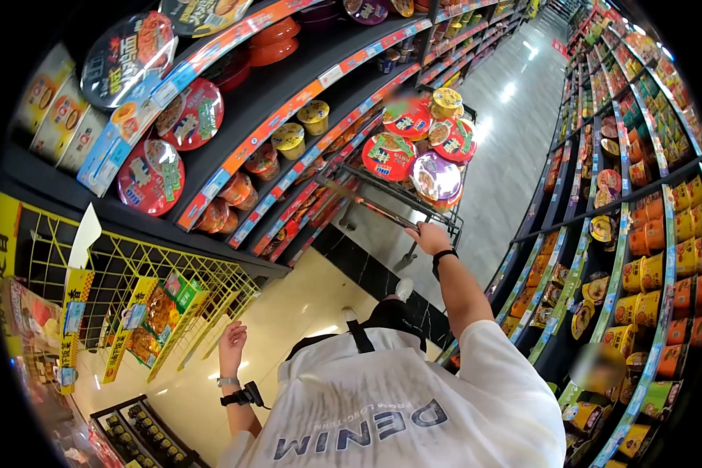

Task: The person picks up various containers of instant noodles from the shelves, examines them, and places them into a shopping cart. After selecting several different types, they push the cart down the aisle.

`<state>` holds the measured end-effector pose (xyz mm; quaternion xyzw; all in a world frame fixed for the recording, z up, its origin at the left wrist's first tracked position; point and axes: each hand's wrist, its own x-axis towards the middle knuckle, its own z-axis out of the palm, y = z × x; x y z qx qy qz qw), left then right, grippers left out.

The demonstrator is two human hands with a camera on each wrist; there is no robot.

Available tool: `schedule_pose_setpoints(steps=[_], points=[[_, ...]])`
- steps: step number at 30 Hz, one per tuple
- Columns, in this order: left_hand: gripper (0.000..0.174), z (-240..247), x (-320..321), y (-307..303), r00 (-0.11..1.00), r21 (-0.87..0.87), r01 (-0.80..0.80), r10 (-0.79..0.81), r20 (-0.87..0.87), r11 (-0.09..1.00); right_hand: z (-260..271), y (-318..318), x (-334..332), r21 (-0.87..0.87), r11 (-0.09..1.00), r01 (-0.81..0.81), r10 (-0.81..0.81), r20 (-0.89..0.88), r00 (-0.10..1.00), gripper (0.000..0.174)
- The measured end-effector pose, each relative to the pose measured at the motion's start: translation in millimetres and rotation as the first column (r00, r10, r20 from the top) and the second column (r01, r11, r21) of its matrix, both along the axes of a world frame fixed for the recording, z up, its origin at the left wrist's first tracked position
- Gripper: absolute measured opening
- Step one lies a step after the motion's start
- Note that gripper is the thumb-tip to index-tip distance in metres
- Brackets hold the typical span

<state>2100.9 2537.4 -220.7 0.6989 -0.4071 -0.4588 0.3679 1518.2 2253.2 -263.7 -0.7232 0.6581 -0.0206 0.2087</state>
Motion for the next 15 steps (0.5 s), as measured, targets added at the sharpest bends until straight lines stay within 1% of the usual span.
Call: schedule_pose_setpoints(steps=[2, 4, 6, 9, 10, 12, 13, 15], points=[[0.032, 7.7, 8.6, 10.4, 0.997, -0.027, -0.031, 0.032, 0.068, 0.999, -6.9, -0.9, 15.9, -0.028, 0.999, -0.033, 0.032, -0.032, 0.999, 0.063], [0.032, 15.4, 13.9, 20.7, 0.996, -0.032, -0.048, 0.051, 0.075, 0.998, -5.8, 0.2, 34.8, -0.014, 1.000, 0.023, -0.023, 0.000, 1.000, 0.062], [0.033, 28.4, 18.5, 29.9, 0.994, -0.032, -0.064, 0.067, 0.089, 0.997, -4.4, -3.0, 53.1, 0.000, 1.000, 0.011, -0.011, -0.003, 1.000, 0.062], [0.036, 49.1, 18.5, 43.8, 0.986, 0.012, -0.094, 0.091, 0.143, 0.996, -11.7, -2.0, 71.3, -0.010, 0.999, 0.040, -0.040, 0.010, 0.999, 0.062], [0.036, 50.5, 21.9, 53.0, 0.985, 0.019, -0.101, 0.097, 0.140, 0.995, -14.5, 0.3, 76.7, -0.003, 0.999, 0.033, -0.033, 0.005, 0.999, 0.062], [0.039, 59.0, 28.8, 61.2, 0.980, 0.009, -0.068, 0.065, 0.190, 0.998, -15.4, -1.9, 88.3, -0.025, 0.998, 0.055, -0.055, 0.013, 0.998, 0.062], [0.039, 63.2, 31.1, 66.2, 0.975, 0.014, -0.093, 0.088, 0.206, 0.996, -15.1, -2.6, 91.5, -0.006, 0.998, 0.065, -0.065, 0.017, 0.998, 0.061], [0.040, 71.1, 33.6, 73.0, 0.978, 0.019, -0.100, 0.094, 0.188, 0.995, -16.0, -0.7, 91.4, -0.002, 0.998, 0.057, -0.057, 0.017, 0.998, 0.062]])
